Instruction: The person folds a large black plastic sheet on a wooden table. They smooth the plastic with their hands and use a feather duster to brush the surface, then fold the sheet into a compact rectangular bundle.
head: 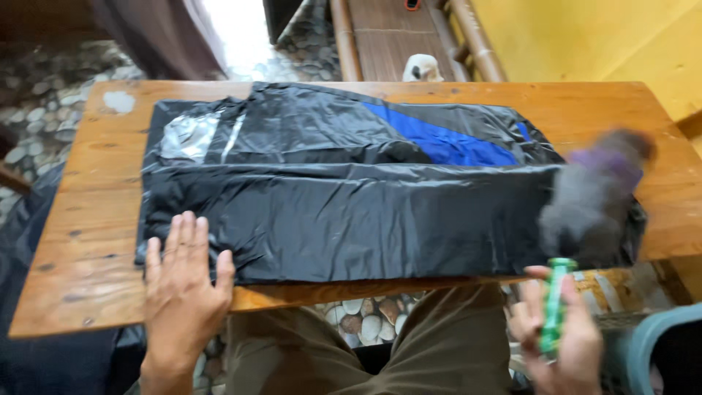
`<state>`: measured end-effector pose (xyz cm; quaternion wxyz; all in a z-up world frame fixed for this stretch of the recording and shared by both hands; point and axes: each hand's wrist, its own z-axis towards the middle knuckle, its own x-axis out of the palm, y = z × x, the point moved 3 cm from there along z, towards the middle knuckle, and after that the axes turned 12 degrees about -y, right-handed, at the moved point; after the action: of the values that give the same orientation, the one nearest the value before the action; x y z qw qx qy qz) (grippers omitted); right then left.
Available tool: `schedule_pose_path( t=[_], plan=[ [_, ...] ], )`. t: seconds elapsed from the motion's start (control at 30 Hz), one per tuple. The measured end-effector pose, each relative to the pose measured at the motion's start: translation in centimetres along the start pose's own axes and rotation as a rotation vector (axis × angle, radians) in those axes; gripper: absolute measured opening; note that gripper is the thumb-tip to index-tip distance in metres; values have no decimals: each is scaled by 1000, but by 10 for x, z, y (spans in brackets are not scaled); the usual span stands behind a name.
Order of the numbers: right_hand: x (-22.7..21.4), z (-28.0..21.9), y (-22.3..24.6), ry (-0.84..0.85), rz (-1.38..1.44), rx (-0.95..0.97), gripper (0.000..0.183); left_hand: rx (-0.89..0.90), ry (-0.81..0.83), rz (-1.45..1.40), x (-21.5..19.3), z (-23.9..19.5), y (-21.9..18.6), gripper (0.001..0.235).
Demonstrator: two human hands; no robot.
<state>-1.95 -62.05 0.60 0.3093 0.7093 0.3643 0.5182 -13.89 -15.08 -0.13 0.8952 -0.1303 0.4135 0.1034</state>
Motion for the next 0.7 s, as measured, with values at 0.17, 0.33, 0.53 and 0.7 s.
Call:
schedule_pose_path(
  t=[0.17,0.33,0.53,0.7],
  plan=[
    [38,-37,-50,260,-117,464,44,38,-1,44,3,-1,3,64],
    [43,-35,-49,458,-144,618,44,64,-3,79,7,-6,6,65],
    [0,43,36,-20,94,219,50,57,-20,62,12,-10,11,66],
    [10,87,91,-258,-97,-112,43,42,-22,73,17,-14,15,68]
  ],
)
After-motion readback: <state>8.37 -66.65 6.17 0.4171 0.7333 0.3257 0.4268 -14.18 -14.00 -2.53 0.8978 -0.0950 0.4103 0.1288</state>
